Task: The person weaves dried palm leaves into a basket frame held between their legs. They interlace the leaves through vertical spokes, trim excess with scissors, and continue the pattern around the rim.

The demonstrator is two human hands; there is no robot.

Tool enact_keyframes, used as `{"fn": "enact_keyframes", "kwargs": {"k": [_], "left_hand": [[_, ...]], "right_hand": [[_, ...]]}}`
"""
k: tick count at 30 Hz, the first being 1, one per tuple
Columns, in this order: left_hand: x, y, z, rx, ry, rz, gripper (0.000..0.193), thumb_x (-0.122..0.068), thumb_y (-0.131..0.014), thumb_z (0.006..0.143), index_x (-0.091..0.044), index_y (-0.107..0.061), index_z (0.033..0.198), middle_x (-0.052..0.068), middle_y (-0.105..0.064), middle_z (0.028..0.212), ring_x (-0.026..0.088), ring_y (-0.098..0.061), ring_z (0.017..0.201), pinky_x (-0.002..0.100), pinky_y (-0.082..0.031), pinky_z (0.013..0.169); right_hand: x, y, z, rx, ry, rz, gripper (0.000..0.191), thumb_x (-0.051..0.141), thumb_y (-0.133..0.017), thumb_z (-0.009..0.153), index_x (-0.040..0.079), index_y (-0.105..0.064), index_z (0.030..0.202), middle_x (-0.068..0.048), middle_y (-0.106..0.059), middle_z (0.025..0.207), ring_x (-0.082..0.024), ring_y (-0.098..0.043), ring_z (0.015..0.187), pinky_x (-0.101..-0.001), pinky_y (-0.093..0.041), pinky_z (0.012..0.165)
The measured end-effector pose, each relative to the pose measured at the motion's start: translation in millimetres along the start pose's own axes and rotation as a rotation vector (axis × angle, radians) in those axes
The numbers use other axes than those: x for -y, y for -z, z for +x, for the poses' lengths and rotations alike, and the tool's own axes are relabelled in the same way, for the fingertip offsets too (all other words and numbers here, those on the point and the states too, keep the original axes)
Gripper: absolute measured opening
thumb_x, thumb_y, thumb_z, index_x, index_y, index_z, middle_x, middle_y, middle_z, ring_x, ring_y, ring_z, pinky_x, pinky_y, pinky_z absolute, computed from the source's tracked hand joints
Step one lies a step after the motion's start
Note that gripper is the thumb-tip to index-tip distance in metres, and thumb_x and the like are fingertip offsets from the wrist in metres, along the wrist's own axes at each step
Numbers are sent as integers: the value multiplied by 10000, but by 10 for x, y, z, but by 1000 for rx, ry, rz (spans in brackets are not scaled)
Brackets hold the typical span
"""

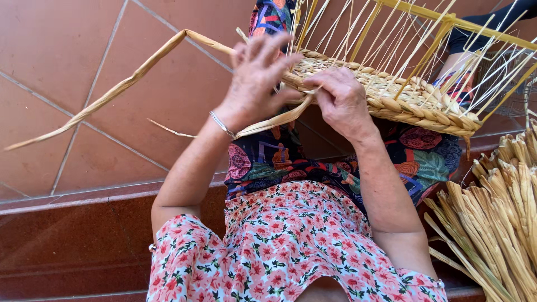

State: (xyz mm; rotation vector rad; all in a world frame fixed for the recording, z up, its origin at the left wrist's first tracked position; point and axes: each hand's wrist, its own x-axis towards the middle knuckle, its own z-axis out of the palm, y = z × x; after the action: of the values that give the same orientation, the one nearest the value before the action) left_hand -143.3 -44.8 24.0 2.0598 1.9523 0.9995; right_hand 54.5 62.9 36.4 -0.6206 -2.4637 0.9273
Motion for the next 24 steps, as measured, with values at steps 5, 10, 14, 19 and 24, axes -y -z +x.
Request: {"fn": "enact_keyframes", "kwargs": {"k": [5,10,14,19,24], "left_hand": [[295,52,12,110,-6,183,373,-374,-776,891,-143,-702,1175,21,-694,1007,223,-614,1160,609,-238,1117],[224,-4,-157,508,351,60,280,-429,-680,1060,-151,-681,1024,28,-708,929,260,-652,964,516,-369,1065],[131,86,-197,439,607,12,356,-486,-697,1024,-137,-662,1085,89,-648,1039,309,-613,944,485,-465,856],[-118,124,-334,44,47,185,532,-504,-772,864,-58,-641,1122,133,-604,1109,297,-542,1095,470,-435,927],[-170,16,-484,252,94,260,314,-324,-766,869,-78,-633,1012,87,-607,971,272,-590,1011,444,-457,905]], "right_hand": [[-20,-165,-47,-107,-87,-158,125,96,-818,955,46,-716,904,-72,-678,827,-246,-610,786,-394,-487,714],[-135,-357,-44,-198,-213,-108,209,114,-825,958,40,-685,822,-66,-649,757,-227,-589,746,-399,-474,675],[-139,-398,14,-266,-147,-222,151,115,-828,936,62,-701,873,-38,-671,795,-209,-616,753,-381,-504,649],[-141,-504,38,-352,-56,-252,362,54,-742,896,-61,-599,1208,-165,-636,1011,-244,-660,856,-294,-582,651],[-123,-451,114,-133,1,-270,185,15,-708,1061,101,-688,1224,-53,-739,1095,-148,-713,1011,-279,-627,814]]}}
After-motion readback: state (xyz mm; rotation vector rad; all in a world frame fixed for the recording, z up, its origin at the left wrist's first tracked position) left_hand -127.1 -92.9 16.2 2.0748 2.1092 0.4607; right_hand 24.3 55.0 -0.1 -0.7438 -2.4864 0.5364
